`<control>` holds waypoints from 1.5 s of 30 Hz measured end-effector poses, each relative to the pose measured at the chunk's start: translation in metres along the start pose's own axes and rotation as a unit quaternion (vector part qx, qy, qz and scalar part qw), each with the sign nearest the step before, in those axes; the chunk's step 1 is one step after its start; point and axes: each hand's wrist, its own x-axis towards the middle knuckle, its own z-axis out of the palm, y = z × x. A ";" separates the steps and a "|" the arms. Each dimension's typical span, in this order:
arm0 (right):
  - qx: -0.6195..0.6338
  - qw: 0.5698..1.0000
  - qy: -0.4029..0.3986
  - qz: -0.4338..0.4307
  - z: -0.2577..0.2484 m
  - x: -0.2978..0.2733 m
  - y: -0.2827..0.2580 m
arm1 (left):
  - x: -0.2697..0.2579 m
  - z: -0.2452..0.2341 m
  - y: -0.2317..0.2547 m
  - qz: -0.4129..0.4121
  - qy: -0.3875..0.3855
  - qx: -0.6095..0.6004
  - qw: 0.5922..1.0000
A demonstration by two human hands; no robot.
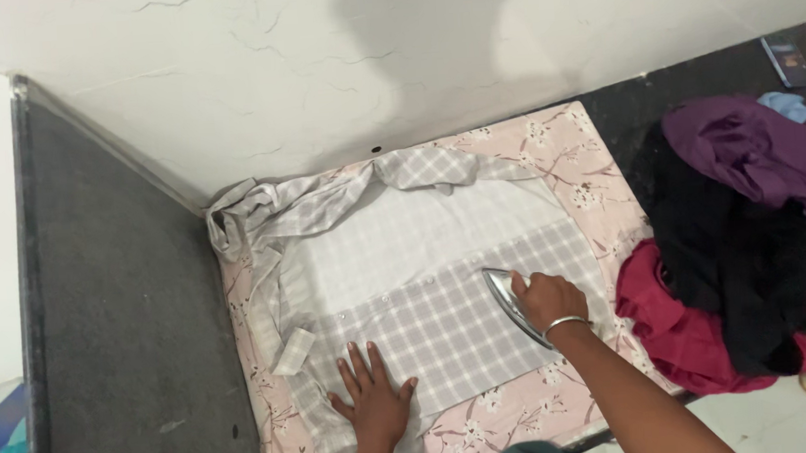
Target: The person irons a checkered shirt laid out on a floral-patterned ironing board. They use a white electric iron, moving it back and forth across the shirt's body and sleeves, and periodically repositioning the garment to access different sections.
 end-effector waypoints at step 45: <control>0.083 0.996 -0.009 0.009 0.018 0.007 0.018 | -0.008 -0.004 -0.001 0.000 0.019 -0.022 1.000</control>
